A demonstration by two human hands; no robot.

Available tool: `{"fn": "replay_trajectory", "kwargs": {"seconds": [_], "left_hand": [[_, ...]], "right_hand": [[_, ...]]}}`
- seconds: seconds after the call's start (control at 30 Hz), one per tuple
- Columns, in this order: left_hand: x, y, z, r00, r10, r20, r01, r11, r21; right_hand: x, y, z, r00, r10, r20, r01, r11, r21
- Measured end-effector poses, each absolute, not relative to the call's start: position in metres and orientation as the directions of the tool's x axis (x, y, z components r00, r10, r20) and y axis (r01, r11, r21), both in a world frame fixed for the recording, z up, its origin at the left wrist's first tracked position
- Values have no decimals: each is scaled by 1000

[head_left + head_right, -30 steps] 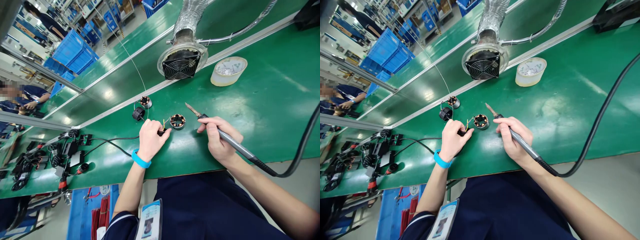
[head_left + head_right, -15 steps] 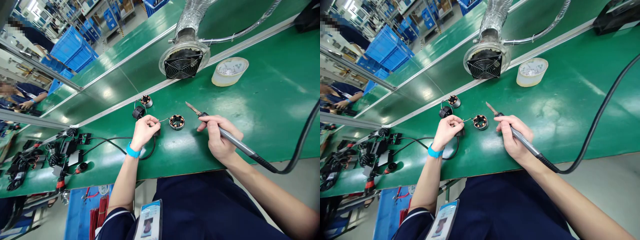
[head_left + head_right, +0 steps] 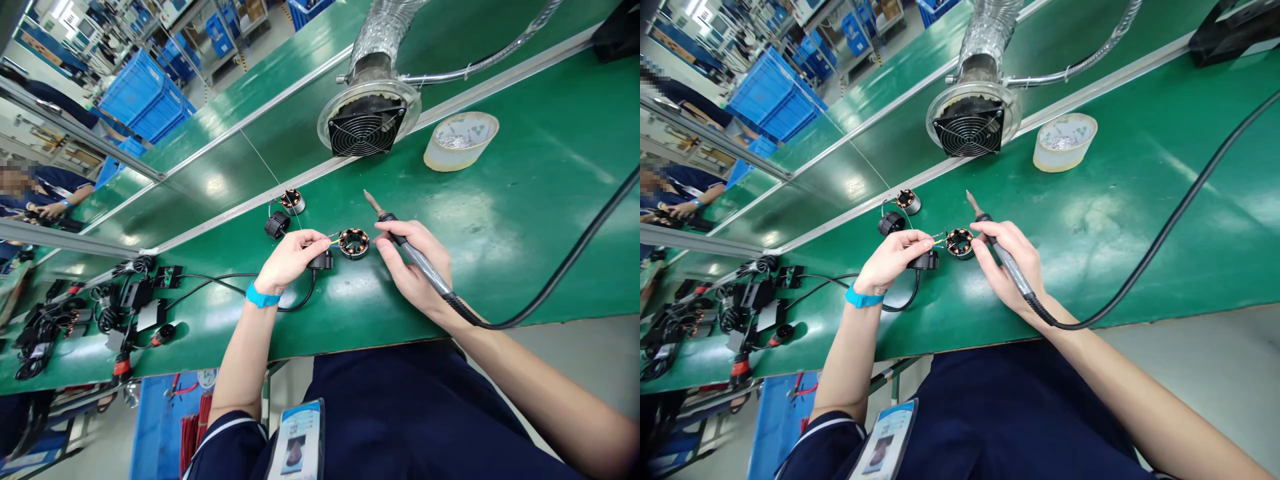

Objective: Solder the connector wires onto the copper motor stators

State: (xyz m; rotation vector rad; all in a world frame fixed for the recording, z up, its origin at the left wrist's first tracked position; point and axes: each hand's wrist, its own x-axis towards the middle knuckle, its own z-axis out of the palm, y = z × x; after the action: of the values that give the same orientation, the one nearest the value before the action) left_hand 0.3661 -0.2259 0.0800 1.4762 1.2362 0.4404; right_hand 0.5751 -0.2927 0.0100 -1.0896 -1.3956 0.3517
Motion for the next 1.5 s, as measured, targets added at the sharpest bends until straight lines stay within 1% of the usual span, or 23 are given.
{"fn": "replay_trajectory", "kwargs": {"seconds": [0.1,0.2,0.3,0.37,0.43,0.53,0.77,0.93,1.03,1.23,1.5], "left_hand": [[373,-224,82,364,879,-307,457,118,881],[377,-228,83,339,893,-295,489,101,866],[377,-235,83,303,907,-292,512,104,853],[376,-239,82,283,918,-278,527,93,845],[376,-240,80,270,927,-259,541,77,837],[376,-241,78,259,936,-239,556,58,829],[377,-242,78,247,943,-224,567,47,822],[378,-242,78,235,946,-221,567,51,822],[378,-242,78,239,944,-227,561,56,826],[378,-242,77,235,944,-230,555,64,830],[376,-241,75,232,946,-225,559,60,827]], "right_hand": [[573,-292,11,226,762,606,370,509,-777],[575,-296,9,280,744,607,342,514,-787],[578,-303,4,329,743,583,288,509,-811],[579,-306,1,331,756,564,244,509,-825],[580,-308,0,311,769,558,224,511,-830],[580,-308,1,251,782,571,243,520,-819],[579,-302,13,120,745,656,289,605,-742],[580,-303,10,113,766,632,271,589,-762],[581,-305,6,151,786,600,250,557,-792],[579,-306,1,303,777,552,189,519,-834],[579,-307,0,324,783,531,201,492,-847]]}}
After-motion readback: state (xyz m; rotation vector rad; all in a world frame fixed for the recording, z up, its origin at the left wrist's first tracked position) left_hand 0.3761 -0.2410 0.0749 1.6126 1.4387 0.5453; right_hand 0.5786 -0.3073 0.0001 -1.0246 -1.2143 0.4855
